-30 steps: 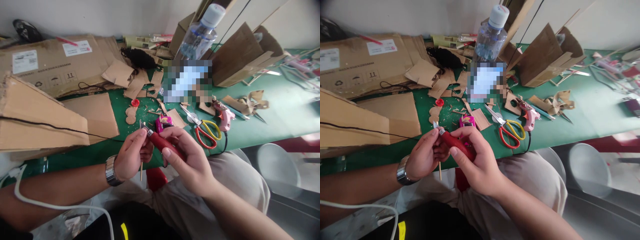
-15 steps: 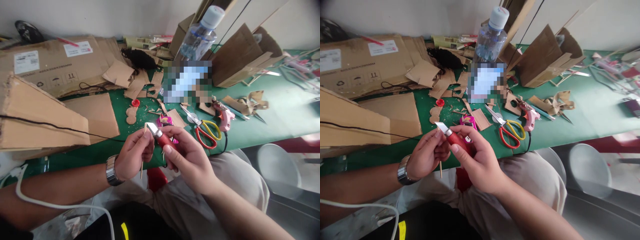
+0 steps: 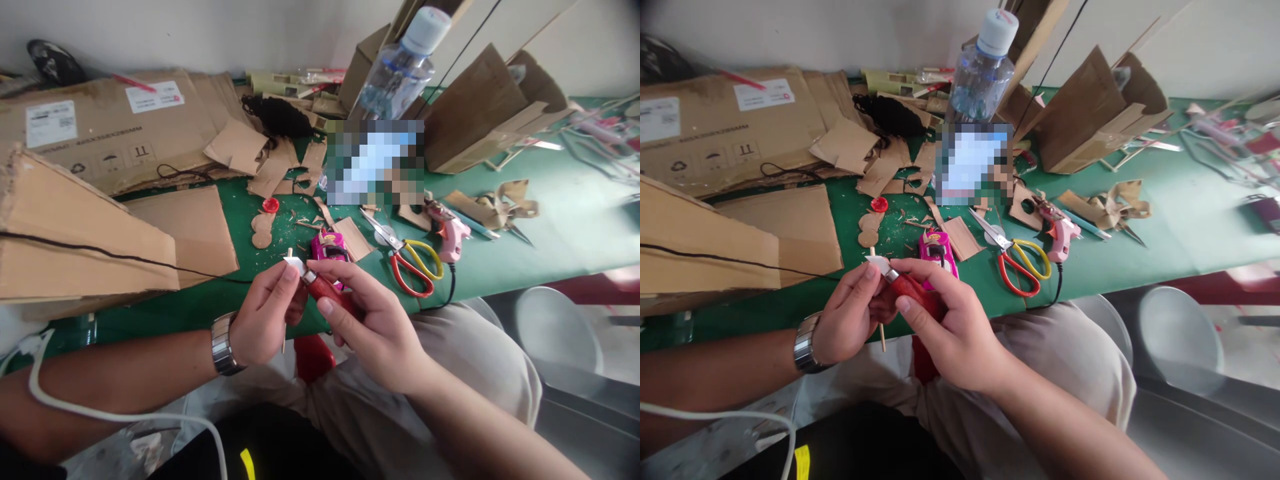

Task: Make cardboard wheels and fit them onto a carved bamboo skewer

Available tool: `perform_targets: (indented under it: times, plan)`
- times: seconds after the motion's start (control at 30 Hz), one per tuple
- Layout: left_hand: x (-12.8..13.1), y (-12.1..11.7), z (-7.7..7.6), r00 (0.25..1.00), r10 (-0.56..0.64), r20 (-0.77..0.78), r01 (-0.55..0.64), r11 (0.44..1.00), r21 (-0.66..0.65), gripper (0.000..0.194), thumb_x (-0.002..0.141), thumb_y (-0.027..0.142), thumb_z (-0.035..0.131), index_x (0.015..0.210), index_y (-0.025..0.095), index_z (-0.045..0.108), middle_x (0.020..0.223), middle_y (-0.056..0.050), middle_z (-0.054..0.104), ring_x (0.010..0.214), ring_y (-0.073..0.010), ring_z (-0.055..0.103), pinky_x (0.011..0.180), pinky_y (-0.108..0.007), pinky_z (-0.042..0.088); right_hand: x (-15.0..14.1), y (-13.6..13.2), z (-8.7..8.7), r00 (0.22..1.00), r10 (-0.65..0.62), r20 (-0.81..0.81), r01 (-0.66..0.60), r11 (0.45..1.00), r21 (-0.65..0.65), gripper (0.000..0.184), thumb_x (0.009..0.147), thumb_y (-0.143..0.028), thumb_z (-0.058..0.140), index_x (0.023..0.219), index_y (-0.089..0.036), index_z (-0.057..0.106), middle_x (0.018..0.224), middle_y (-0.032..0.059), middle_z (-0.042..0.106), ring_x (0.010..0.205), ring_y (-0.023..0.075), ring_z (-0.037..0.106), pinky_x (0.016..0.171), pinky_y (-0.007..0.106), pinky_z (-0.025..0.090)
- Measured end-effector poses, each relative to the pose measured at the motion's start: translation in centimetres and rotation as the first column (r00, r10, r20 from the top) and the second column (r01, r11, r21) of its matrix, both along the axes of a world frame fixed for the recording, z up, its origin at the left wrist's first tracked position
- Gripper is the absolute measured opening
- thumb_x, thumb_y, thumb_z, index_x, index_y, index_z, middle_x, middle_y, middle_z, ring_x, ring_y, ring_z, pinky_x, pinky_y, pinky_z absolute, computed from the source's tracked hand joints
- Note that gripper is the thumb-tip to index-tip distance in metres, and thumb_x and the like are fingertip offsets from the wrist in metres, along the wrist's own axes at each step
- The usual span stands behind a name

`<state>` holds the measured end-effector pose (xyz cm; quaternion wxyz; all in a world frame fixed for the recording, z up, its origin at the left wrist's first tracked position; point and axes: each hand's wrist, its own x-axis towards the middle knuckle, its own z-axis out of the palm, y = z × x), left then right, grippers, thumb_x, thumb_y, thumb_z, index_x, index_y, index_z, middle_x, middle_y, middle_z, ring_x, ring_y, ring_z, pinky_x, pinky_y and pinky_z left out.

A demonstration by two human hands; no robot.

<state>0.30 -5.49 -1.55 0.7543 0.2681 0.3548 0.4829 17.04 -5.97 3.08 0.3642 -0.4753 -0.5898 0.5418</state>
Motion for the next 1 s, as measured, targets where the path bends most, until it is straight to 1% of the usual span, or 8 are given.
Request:
perform_targets:
  times: [0.1,0.2,0.37,0.47,0.57,0.73,0.9,1.0]
  plan:
    - [0.08,-0.02,-0.17,1.000,-0.003,-0.013,0.004,1.000,0.030,0.053,0.095,0.066,0.067,0.076,0.021,0.047,0.060,0.008,0.032,0.050,-0.0066,0.027,0.044,-0.019,0.023,0.04,-0.02,-0.36,1.000,0.004,0.011,-0.004,0.999,0.042,0.032,0.102,-0.033,0.071,0.134,-0.030,0.071,0.087,0.0040,0.070,0.113,0.0291,0.072,0.094,0.046,0.064]
    - [0.14,0.03,-0.25,1.000,-0.006,-0.017,0.007,0.999,0.047,0.053,0.098,0.065,0.064,0.074,0.021,0.045,0.058,0.008,0.031,0.048,-0.0065,0.026,0.043,-0.018,0.023,0.04,-0.08,-0.69,1.000,0.011,0.016,-0.012,0.998,0.057,0.033,0.102,-0.030,0.070,0.135,-0.030,0.069,0.094,0.0045,0.072,0.118,0.0287,0.071,0.102,0.048,0.062]
    - [0.18,0.12,-0.28,1.000,-0.014,-0.004,0.015,1.000,0.025,0.053,0.098,0.065,0.064,0.075,0.022,0.044,0.057,0.009,0.031,0.046,-0.0060,0.026,0.042,-0.017,0.024,-0.11,-0.13,-0.97,1.000,-0.002,0.028,0.000,0.998,0.060,0.033,0.103,-0.032,0.069,0.136,-0.028,0.068,0.113,0.0085,0.076,0.121,0.0305,0.071,0.098,0.049,0.064]
    - [0.19,0.15,-0.34,1.000,-0.014,-0.005,0.014,1.000,0.005,0.055,0.096,0.066,0.065,0.074,0.022,0.043,0.057,0.009,0.031,0.046,-0.0055,0.025,0.041,-0.017,0.024,-0.23,-0.13,-1.05,0.999,-0.006,0.045,0.003,0.998,0.068,0.032,0.103,-0.032,0.068,0.135,-0.028,0.067,0.121,0.0090,0.075,0.123,0.0303,0.070,0.100,0.049,0.063]
    - [0.20,0.19,-0.38,1.000,-0.019,-0.001,0.019,1.000,-0.011,0.058,0.093,0.068,0.068,0.073,0.022,0.040,0.057,0.010,0.029,0.046,-0.0051,0.023,0.040,-0.016,0.023,-0.30,-0.14,-1.09,0.997,-0.009,0.075,0.003,0.997,0.079,0.032,0.104,-0.032,0.067,0.136,-0.027,0.066,0.122,0.0091,0.075,0.122,0.0299,0.071,0.101,0.049,0.062]
    - [0.21,0.26,-0.30,1.000,-0.028,-0.014,0.028,1.000,-0.005,0.058,0.093,0.070,0.067,0.073,0.022,0.040,0.056,0.010,0.030,0.045,-0.0050,0.023,0.040,-0.016,0.023,-0.35,-0.09,-1.06,0.992,-0.018,0.125,0.002,0.991,0.132,0.032,0.104,-0.030,0.067,0.136,-0.027,0.066,0.121,0.0095,0.076,0.121,0.0310,0.071,0.097,0.049,0.064]
    - [0.22,0.43,-0.05,0.999,-0.020,-0.043,0.021,1.000,0.015,0.060,0.091,0.071,0.069,0.070,0.022,0.040,0.055,0.009,0.033,0.044,-0.0050,0.026,0.039,-0.016,0.025,-0.33,-0.03,-0.93,0.989,-0.010,0.151,-0.014,0.987,0.158,0.033,0.104,-0.028,0.066,0.137,-0.028,0.064,0.129,0.0091,0.075,0.124,0.0301,0.071,0.103,0.050,0.062]
    - [0.18,0.53,0.04,0.999,-0.015,-0.052,0.016,1.000,0.008,0.061,0.090,0.072,0.070,0.070,0.022,0.040,0.054,0.009,0.033,0.043,-0.0049,0.027,0.039,-0.016,0.025,-0.31,-0.04,-0.93,0.988,-0.011,0.153,-0.014,0.987,0.160,0.032,0.104,-0.028,0.065,0.136,-0.028,0.064,0.129,0.0092,0.075,0.124,0.0304,0.071,0.103,0.050,0.062]
